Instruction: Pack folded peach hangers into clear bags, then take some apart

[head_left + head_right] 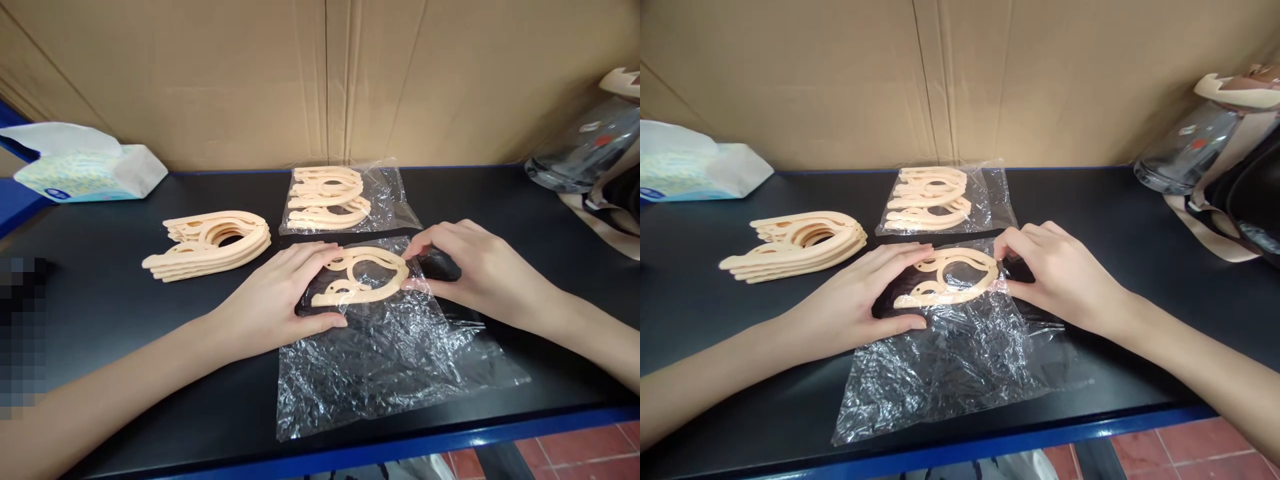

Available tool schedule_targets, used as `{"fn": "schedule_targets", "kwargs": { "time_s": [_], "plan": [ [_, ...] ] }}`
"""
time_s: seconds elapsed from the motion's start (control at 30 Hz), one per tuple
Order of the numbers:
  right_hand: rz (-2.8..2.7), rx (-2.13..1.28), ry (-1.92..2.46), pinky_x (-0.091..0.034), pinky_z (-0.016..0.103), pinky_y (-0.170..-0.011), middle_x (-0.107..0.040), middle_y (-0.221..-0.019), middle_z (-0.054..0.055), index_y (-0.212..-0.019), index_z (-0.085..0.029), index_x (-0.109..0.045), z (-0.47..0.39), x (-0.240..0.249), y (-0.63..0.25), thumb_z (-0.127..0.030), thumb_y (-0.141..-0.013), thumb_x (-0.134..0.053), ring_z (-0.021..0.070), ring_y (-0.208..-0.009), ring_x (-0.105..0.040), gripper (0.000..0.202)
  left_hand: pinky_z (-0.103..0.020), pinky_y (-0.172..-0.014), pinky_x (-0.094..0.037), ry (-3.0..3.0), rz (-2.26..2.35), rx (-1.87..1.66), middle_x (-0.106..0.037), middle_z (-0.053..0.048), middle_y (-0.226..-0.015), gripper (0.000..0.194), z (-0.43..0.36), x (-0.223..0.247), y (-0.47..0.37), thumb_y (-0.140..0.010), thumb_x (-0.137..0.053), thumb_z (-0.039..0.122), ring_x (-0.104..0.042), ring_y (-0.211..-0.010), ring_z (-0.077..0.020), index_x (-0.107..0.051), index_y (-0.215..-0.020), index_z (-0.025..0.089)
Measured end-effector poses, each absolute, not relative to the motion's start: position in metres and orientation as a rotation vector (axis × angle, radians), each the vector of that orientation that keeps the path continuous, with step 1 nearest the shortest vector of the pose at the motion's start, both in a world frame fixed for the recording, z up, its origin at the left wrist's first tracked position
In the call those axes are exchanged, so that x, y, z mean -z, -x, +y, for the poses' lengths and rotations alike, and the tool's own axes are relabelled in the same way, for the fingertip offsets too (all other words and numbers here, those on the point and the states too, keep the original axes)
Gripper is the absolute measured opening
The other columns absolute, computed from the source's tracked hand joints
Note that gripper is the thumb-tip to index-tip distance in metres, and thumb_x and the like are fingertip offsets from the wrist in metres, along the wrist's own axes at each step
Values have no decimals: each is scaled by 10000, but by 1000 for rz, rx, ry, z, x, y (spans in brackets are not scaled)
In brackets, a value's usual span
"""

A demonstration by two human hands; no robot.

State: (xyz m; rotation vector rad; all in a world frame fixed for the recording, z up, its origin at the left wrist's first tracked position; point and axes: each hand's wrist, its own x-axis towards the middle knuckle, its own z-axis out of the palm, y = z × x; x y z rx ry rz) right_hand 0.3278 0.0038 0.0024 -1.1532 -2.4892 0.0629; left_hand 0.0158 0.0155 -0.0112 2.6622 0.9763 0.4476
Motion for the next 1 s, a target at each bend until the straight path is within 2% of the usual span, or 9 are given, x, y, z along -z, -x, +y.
{"fn": "schedule_targets", "kwargs": {
  "time_s": [0.1, 0.23, 0.4, 0.53, 0.7, 0.87, 1.0],
  "plan": [
    [-2479, -185, 1114, -481, 371, -777, -758, -981, 17, -1129, -245, -590, 5, -3, -327, -356, -947, -662, 207, -828, -697, 224, -478, -1158, -444, -2625, 1001, -443, -535, -134, -1535, 758, 15, 10, -17, -951, -597, 662, -523, -1387, -317, -416, -1528, 205],
    [-2409, -251, 1105, -494, 366, -801, -779, -1020, 10, -1269, -266, -558, 6, 3, -320, -335, -964, -646, 198, -846, -719, 325, -472, -1150, -457, -2613, 988, -438, -550, -142, -1517, 741, 14, 8, -18, -954, -622, 624, -535, -1377, -311, -418, -1519, 190],
    [-2338, -297, 1109, -501, 343, -791, -769, -962, -6, -1293, -245, -554, 4, 9, -313, -355, -964, -655, 179, -825, -698, 361, -440, -1171, -445, -2653, 862, -458, -524, -153, -1530, 761, 16, 9, -16, -935, -687, 567, -503, -1405, -291, -413, -1517, 159],
    [-2330, -227, 1160, -479, 357, -814, -762, -930, -8, -1278, -235, -564, 2, 10, -311, -385, -961, -670, 183, -801, -696, 366, -472, -1183, -435, -2641, 838, -429, -504, -152, -1545, 746, 18, 9, -15, -931, -683, 585, -489, -1424, -301, -430, -1510, 188],
    [-2368, 14, 1160, -437, 376, -837, -756, -928, 16, -1272, -215, -570, 1, 12, -310, -460, -977, -634, 210, -821, -710, 389, -500, -1205, -402, -2659, 853, -372, -451, -158, -1597, 752, 18, 9, -18, -962, -596, 645, -450, -1462, -312, -418, -1538, 196],
    [-2455, -52, 1089, -456, 370, -857, -748, -979, 26, -1325, -191, -559, 1, 7, -314, -345, -997, -617, 201, -862, -706, 367, -538, -1243, -316, -2724, 863, -173, -255, -149, -1716, 810, 18, 5, -16, -1006, -452, 694, -279, -1569, -336, -315, -1621, 184],
    [-2457, -145, 1110, -491, 359, -804, -731, -909, 3, -1304, -177, -574, 5, 1, -324, -315, -1000, -602, 173, -773, -675, 335, -498, -1264, -280, -2734, 834, -111, -231, -128, -1727, 796, 19, 0, -15, -1027, -361, 704, -231, -1592, -303, -311, -1626, 183]
  ]
}}
